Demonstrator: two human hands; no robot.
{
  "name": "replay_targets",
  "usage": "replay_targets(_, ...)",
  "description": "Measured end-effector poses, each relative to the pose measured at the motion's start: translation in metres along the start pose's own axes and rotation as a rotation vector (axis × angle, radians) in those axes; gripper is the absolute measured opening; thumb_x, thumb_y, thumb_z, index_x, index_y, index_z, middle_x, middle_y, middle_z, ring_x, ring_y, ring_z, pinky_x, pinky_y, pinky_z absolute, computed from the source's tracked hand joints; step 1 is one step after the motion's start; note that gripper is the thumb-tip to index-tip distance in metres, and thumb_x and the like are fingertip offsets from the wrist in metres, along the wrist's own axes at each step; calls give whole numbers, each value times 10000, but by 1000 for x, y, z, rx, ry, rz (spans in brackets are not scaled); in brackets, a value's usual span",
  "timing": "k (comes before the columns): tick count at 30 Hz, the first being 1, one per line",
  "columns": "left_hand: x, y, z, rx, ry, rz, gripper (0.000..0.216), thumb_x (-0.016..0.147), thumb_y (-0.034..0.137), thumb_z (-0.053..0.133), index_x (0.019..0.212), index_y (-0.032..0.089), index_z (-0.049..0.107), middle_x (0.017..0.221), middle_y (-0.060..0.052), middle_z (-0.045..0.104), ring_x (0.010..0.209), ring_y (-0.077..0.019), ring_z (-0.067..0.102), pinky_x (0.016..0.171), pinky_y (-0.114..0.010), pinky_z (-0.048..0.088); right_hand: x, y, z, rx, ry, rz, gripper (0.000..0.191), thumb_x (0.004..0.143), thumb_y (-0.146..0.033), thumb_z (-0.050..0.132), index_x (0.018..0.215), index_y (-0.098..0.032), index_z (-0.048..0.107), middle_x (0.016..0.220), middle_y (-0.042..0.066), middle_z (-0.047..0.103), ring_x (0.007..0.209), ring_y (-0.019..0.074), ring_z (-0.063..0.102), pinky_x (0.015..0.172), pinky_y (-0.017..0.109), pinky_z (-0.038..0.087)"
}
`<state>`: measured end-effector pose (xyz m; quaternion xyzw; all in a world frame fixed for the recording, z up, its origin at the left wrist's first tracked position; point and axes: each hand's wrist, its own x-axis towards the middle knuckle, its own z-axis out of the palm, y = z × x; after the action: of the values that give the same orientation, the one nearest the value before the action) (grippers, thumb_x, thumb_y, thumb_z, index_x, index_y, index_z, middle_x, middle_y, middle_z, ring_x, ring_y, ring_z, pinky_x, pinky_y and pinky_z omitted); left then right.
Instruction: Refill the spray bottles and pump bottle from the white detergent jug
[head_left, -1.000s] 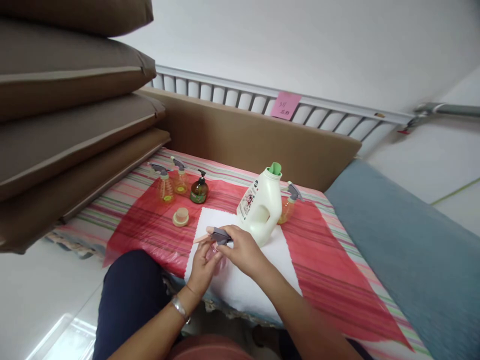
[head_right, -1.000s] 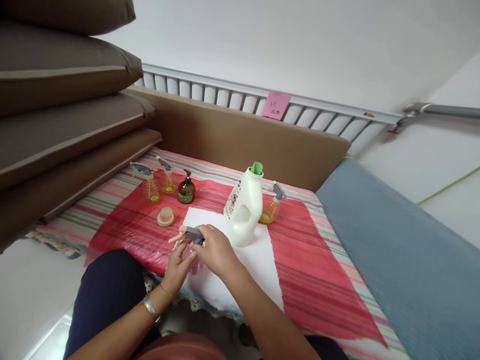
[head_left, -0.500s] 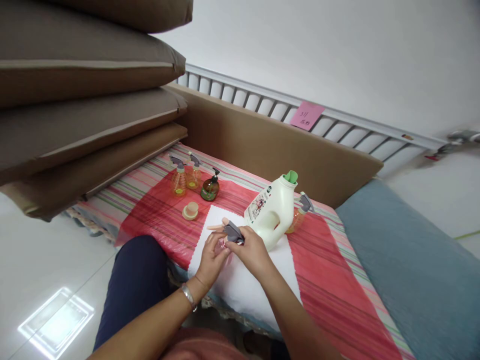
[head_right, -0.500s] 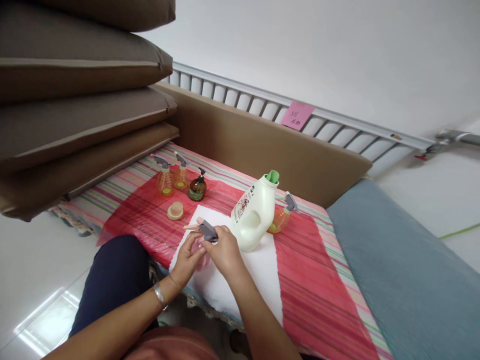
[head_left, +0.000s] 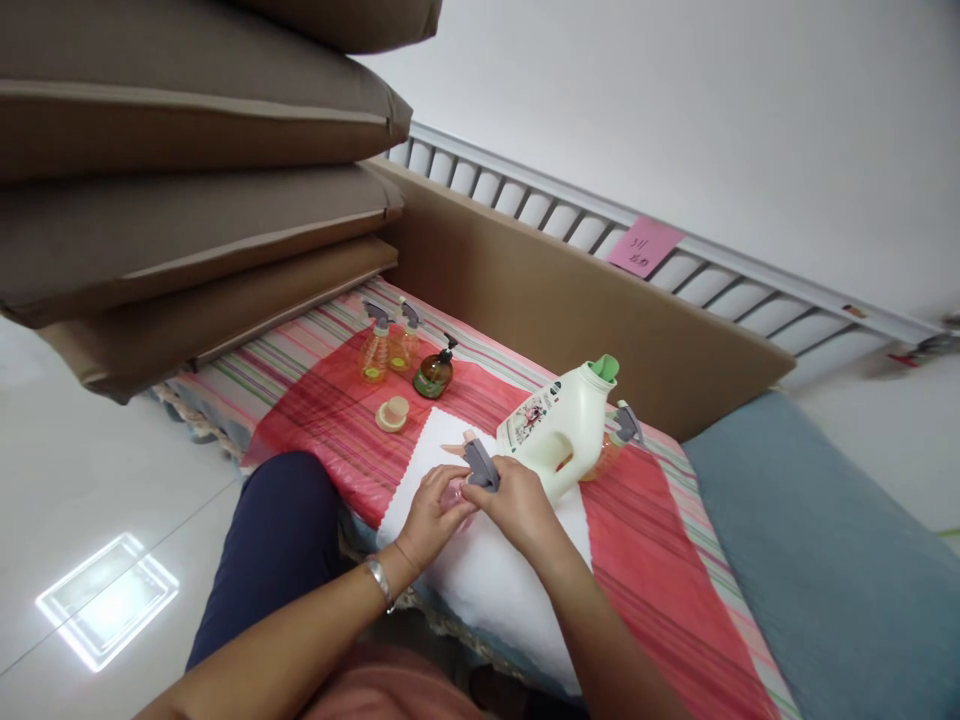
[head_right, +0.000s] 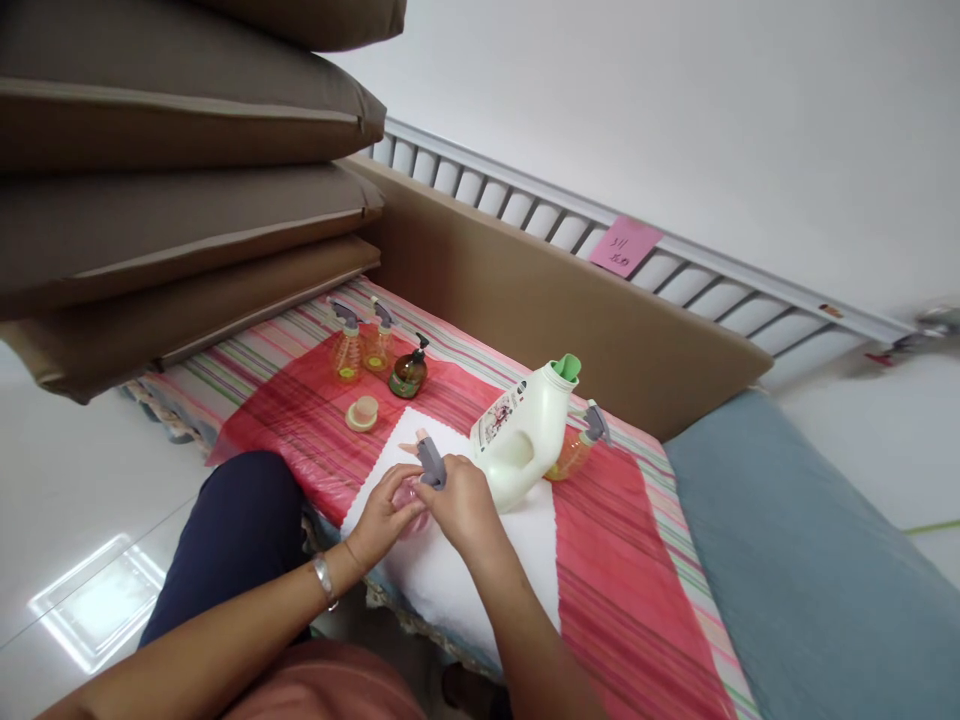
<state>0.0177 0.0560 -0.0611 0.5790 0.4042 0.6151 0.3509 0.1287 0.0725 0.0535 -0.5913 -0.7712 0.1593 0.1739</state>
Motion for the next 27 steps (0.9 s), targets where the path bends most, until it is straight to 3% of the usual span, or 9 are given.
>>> replay_targets(7,3,-2,2,23,-7,17,283,784,354,618,1028,212,626,1006,-82,643,992,-242,558,901,-399,407,-7,0,10,19,70,90,173,719,-291,607,840,-167,604,815,94,656,806,270,621,706,336,442)
replay_targets(14,5,2,0,60,-49,37,307,828,412,539,1046,214,626,1009,-88,649,979,-246,557,895,-401,393,-13,10,12,143,83,6,133,732,-254,571,851,-200,596,864,50,642,841,218,603,749,310,462)
replay_targets(18,3,2,1,80,-74,53,298,834,391,530,1057,216,620,1025,-90,650,995,-250,557,930,-418,369,-10,10,13,81,100,80,89,699,-240,589,772,-189,597,792,66,639,792,243,605,737,335,446)
replay_targets(23,-2,2,5,71,-32,47,362,800,364,591,1120,199,559,1111,-109,604,1065,-256,526,953,-428,361,-6,1,12,26,96,158,184,702,-319,600,793,-160,622,764,108,653,779,302,622,695,364,436)
replay_targets(27,0,4,5,16,-20,29,280,792,350,607,1030,203,587,1038,-86,622,1022,-245,544,933,-406,384,-4,-4,8,66,72,164,225,715,-335,604,831,-144,629,785,123,664,786,319,623,710,396,438)
